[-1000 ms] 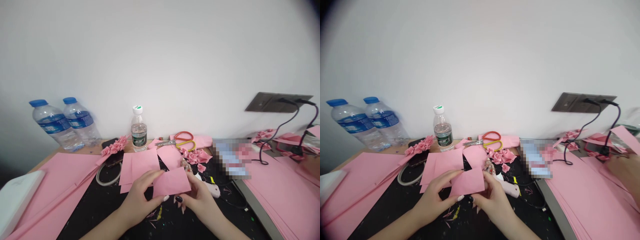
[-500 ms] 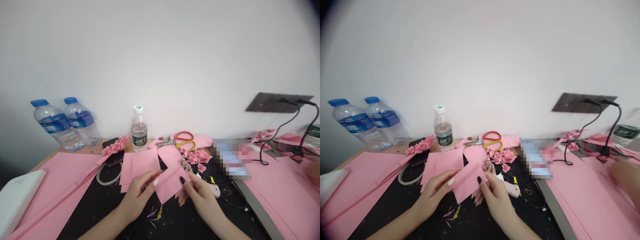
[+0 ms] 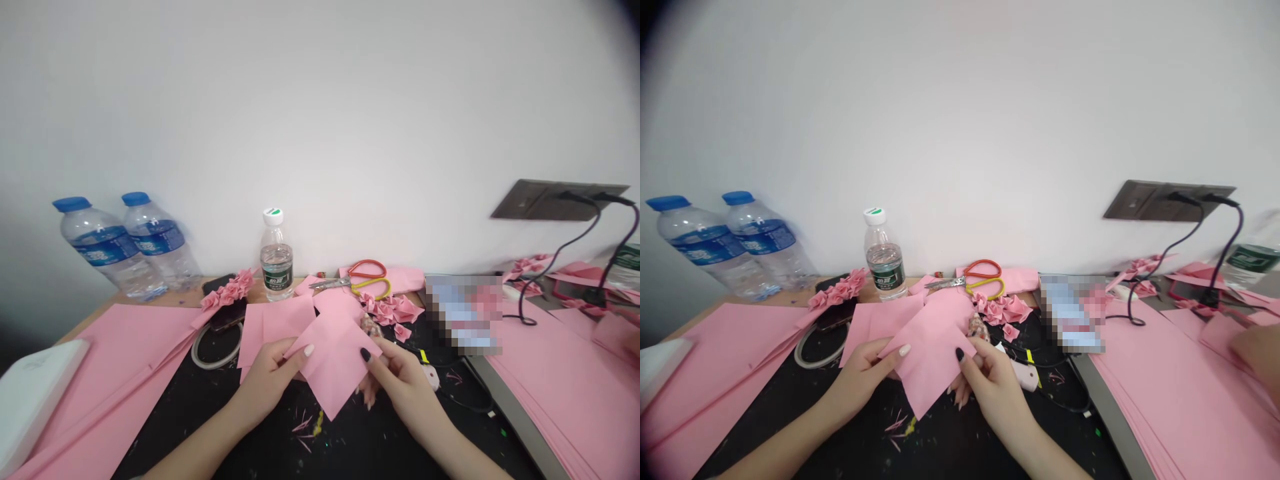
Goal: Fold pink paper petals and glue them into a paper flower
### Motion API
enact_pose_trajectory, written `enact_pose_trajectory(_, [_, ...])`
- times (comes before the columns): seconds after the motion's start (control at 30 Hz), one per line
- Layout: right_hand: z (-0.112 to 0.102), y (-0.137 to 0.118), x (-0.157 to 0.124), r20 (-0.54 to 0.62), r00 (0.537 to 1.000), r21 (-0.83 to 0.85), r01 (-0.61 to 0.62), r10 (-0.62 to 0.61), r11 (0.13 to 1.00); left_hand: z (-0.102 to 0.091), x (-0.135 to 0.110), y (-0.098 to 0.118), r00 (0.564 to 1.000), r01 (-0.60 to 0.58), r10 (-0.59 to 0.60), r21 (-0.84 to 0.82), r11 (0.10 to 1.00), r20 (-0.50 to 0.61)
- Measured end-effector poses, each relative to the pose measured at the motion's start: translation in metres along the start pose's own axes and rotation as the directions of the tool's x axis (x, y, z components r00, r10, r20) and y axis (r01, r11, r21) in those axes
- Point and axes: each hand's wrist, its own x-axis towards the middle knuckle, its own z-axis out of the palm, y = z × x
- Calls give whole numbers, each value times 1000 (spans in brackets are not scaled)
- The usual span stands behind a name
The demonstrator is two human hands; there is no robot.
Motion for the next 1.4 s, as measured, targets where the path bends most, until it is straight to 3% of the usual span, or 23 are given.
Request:
enact_pose_trajectory(0.43, [1, -6, 0, 43, 994, 185, -105, 98, 977, -5, -4, 6, 988, 103, -78, -195, 975, 132])
enact_pose_trajectory(0.63, [-1, -3, -2, 137, 981, 373, -180, 138, 910, -11, -6, 3, 966, 230, -145, -454, 861, 215])
enact_pose_trajectory(0.77, [-4, -1, -3, 126, 974, 461, -227, 190, 858, -13, -6, -1, 951, 301, -212, -529, 794, 225])
enact_pose_trajectory(1.0, [-4, -6, -3, 190, 969, 489, -233, 158, 840, -14, -7, -3, 955, 268, -125, -606, 749, 268])
enact_pose_trajectory(1.17, [-3, -8, -3, 153, 985, 474, -145, 81, 868, -13, -7, 1, 935, 315, -149, -563, 764, 321])
enact_pose_trajectory(1.3, [2, -3, -2, 41, 989, 178, -145, 140, 973, -8, -7, 2, 925, 331, -242, -303, 894, 294])
enact_pose_trajectory(1.4, [6, -2, -2, 14, 988, -13, -153, 153, 988, -6, -7, 1, 939, 258, -221, -114, 959, 262])
